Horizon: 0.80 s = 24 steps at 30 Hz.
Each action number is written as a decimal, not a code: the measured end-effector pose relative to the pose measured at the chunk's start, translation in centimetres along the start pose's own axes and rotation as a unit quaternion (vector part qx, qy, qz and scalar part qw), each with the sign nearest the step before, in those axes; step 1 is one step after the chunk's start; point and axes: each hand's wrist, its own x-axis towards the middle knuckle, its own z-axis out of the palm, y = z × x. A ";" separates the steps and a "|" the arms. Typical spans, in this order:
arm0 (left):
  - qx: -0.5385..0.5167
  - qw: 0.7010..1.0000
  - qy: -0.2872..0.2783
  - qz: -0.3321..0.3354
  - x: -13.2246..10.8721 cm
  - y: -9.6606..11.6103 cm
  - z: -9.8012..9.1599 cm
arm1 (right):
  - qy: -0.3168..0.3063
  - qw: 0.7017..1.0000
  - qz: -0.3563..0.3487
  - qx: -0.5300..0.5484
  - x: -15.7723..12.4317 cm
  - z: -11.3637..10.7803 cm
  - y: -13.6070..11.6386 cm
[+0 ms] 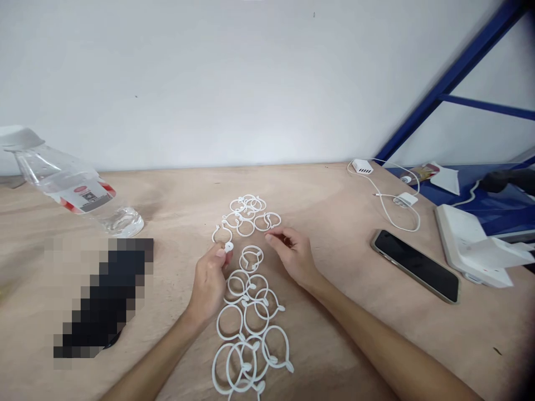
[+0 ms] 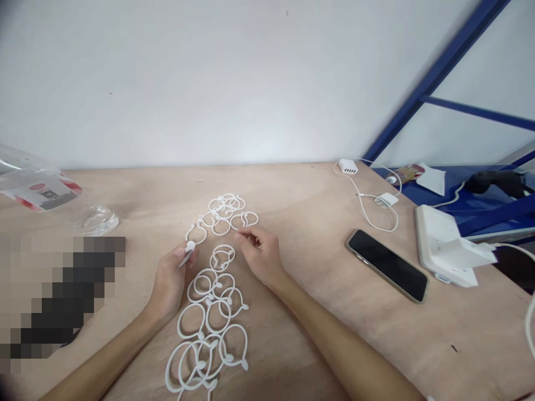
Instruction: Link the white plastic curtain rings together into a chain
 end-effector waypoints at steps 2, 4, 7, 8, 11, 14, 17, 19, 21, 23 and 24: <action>-0.020 1.000 0.004 0.000 0.1 -0.3 0.0 | -0.047 0.997 -0.024 -0.057 0.4 -0.4 0.4; -0.029 1.000 0.003 -0.006 0.2 -0.2 0.0 | -0.119 0.987 -0.054 -0.096 0.6 -0.7 0.4; -0.030 0.999 -0.004 -0.019 0.1 0.5 0.0 | -0.207 0.967 -0.105 -0.106 0.6 -1.1 0.2; -0.029 0.999 -0.008 -0.024 0.0 0.8 0.0 | -0.222 0.962 -0.120 -0.102 0.6 -1.2 0.1; -0.027 0.999 -0.009 -0.029 -0.2 1.4 -0.1 | -0.226 0.957 -0.153 -0.097 0.4 -1.2 0.3; -0.031 0.999 -0.019 -0.028 -0.4 1.5 -0.1 | -0.216 0.961 -0.153 -0.079 0.3 -0.9 0.6; -0.038 0.999 -0.031 -0.010 -0.4 1.3 -0.1 | -0.182 0.975 -0.121 -0.044 0.5 -0.9 0.6; -0.025 0.999 -0.020 -0.002 -0.4 1.0 -0.1 | -0.155 0.984 -0.082 -0.017 0.6 -1.0 0.5; -0.007 1.000 0.006 -0.008 -0.3 0.7 0.1 | -0.140 0.990 -0.029 0.023 0.7 -1.0 0.2; 0.006 1.000 0.024 -0.010 -0.3 0.5 0.3 | -0.138 0.987 0.024 0.076 0.5 -0.8 0.0; 0.011 1.000 0.026 -0.003 -0.3 0.4 0.4 | -0.143 0.983 0.044 0.103 0.4 -0.7 -0.1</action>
